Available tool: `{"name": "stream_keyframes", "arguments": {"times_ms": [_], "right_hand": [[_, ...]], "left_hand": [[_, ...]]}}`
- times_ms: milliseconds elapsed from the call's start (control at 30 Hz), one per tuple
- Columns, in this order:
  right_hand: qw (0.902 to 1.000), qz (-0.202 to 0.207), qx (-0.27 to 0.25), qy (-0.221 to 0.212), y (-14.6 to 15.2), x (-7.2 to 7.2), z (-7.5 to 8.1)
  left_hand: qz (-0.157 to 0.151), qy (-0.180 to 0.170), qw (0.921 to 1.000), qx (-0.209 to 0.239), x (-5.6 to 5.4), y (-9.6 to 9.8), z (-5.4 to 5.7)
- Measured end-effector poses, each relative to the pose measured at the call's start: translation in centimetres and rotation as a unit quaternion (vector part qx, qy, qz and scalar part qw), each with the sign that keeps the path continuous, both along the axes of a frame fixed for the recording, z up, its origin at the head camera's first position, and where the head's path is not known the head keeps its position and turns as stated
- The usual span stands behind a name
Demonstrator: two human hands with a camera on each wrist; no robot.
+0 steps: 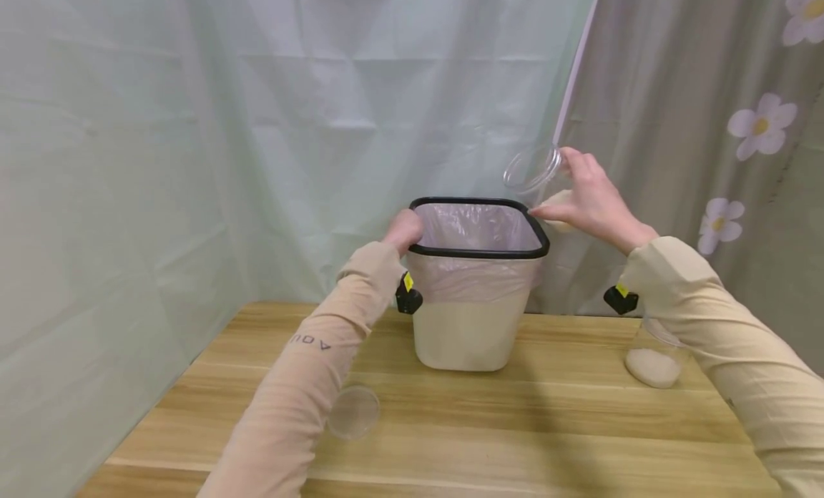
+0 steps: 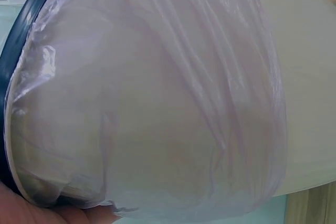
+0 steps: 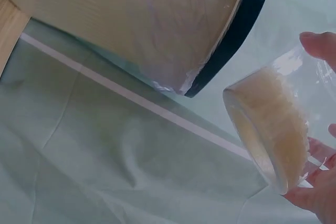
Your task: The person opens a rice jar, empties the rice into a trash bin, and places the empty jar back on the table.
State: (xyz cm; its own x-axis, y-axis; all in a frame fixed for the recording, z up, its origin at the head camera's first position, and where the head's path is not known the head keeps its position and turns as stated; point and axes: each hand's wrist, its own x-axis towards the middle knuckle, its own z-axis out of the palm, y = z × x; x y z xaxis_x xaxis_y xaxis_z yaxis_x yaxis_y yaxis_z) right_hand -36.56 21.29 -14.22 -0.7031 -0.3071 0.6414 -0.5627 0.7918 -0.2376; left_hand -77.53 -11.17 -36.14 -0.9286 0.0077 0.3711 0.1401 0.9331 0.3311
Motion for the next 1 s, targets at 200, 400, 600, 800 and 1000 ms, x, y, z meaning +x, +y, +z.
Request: {"name": "stream_keyframes", "arguments": {"times_ms": [200,400,600,800,1000], "right_hand": [[0.9988,-0.006,0.047,0.007,-0.6,0.0,0.2],[0.9941,-0.011,0.105,0.024,-1.0,-0.2,0.2],[0.9877,0.009,0.145,0.057,-1.4,-0.4,0.2],[0.9784,0.032,0.18,0.097,-1.6,-0.4,0.6],[0.9695,0.035,0.215,0.112,-1.9,-0.4,0.6]], "left_hand": [[0.008,-0.009,0.9999,-0.008,0.0,0.3,-0.1],[0.011,-0.013,0.9998,-0.003,0.3,0.6,-0.1],[0.014,-0.019,0.9997,-0.008,1.0,1.1,0.2],[0.019,-0.024,0.9995,0.01,1.9,1.4,0.7],[0.023,-0.028,0.9993,0.003,2.0,1.4,0.6]]}}
